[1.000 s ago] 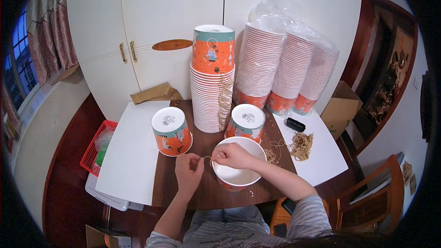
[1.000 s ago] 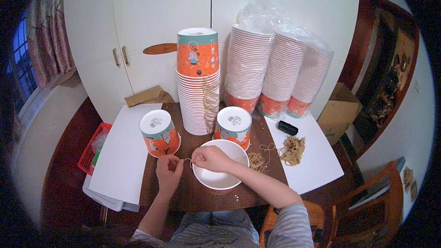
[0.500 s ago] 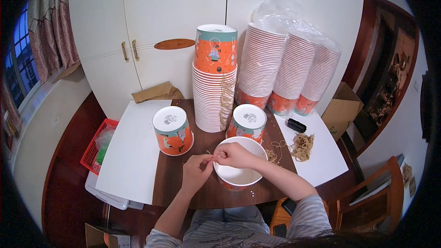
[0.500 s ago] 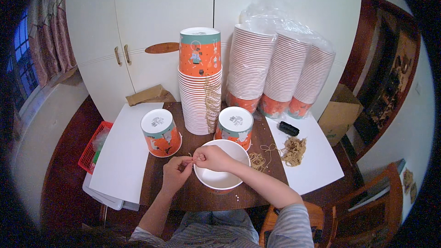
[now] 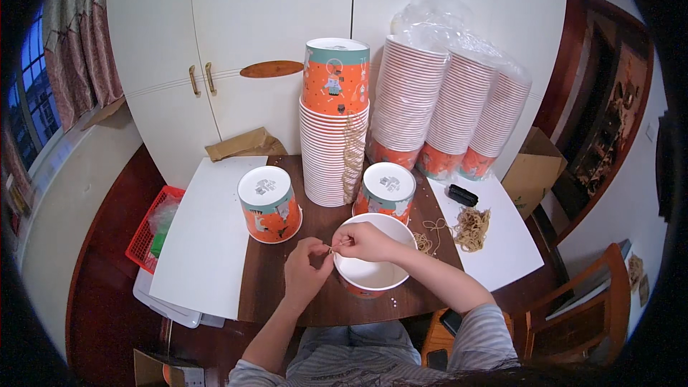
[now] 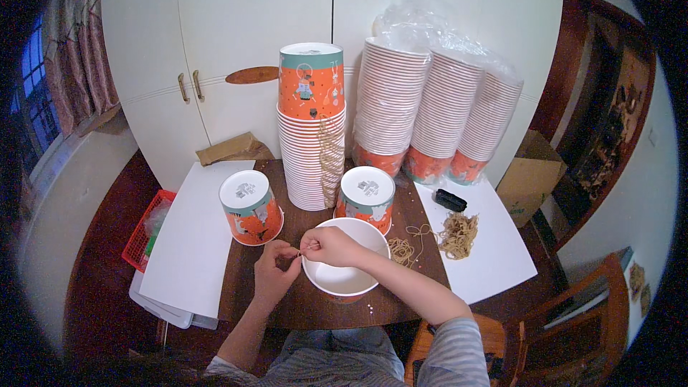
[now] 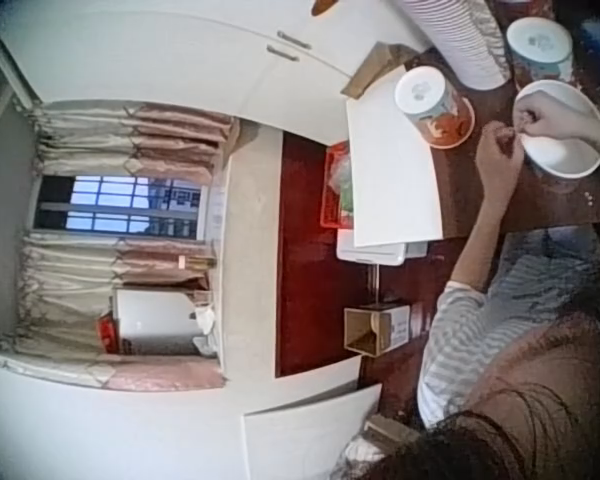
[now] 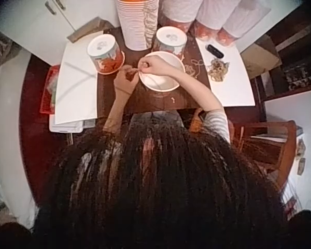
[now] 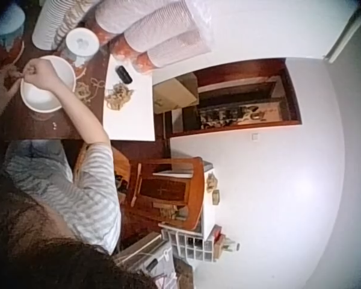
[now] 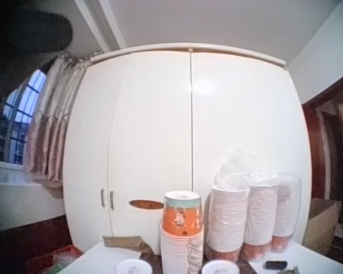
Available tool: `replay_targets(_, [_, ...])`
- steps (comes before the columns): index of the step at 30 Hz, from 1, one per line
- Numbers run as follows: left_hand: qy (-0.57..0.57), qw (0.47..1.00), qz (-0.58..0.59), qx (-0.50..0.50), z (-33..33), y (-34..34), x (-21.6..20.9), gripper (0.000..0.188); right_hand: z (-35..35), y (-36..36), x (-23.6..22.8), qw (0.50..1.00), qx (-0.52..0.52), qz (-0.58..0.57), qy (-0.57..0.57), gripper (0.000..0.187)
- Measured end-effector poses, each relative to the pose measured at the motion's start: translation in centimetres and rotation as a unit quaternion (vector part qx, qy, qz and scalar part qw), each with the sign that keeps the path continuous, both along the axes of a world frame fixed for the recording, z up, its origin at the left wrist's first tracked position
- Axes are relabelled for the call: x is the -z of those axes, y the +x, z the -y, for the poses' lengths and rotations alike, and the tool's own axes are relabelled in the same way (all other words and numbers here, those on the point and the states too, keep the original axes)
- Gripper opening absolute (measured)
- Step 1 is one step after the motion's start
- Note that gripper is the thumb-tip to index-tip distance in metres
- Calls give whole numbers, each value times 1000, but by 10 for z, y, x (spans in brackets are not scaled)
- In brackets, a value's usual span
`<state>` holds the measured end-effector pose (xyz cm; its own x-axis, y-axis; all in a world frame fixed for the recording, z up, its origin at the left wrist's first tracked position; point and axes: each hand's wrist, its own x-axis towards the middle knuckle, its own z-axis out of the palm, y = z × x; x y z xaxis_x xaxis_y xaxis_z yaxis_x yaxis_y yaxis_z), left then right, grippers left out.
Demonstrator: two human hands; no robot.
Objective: Sort and package large printed paper cups using rubber bands.
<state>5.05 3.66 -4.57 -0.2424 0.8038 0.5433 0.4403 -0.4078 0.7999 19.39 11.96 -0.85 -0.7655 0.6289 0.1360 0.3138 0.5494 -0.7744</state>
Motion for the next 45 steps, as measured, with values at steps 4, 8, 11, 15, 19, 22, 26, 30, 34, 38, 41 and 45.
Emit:
replay_targets(4, [28, 998, -55, -6, -7, -4, 13, 22, 0, 0, 1, 1000, 0, 4, -9, 9])
replay_targets(8, [10, 999, -48, -3, -6, -3, 12, 21, -2, 1, 4, 1000, -7, -3, -22, 9])
replay_targets(11, [21, 1000, -1, 6, -6, -1, 13, 19, -2, 1, 4, 1000, -7, -1, -22, 8])
replay_targets(15, [-56, 995, 70, 31, -3, 0, 5, 15, -2, 2, 4, 1000, -16, -7, -16, 8])
replay_targets(19, [-76, 996, 30, 31, -3, -3, 10, 10, 0, 1, 0, 999, -32, -26, -2, 9])
replay_targets(22, [-78, 996, 32, 39, -4, -3, 9, 7, 0, 2, 1, 999, -23, -23, -24, 10])
replay_targets(26, [-97, 985, 109, 96, -5, -4, 7, 5, 0, 1, -1, 1000, -17, -6, -5, 13])
replay_targets(30, [-93, 976, 148, 133, -7, -6, 7, 2, 0, 0, 1, 1000, -16, -9, -16, 14])
replay_targets(34, [-117, 967, 180, 139, -6, -5, 4, 4, -1, 0, 1, 999, -12, -26, -21, 15])
replay_targets(38, [-135, 954, 224, 146, -8, -6, 11, 3, -2, 0, 5, 1000, 3, -13, 2, 17])
replay_targets(41, [-146, 940, 258, 168, -9, -7, 16, 4, -7, 0, 11, 1000, 19, 22, 9, 14])
replay_targets(45, [-131, 941, 239, 200, -8, -8, 13, 5, -10, 0, 14, 997, 50, -5, -61, 17])
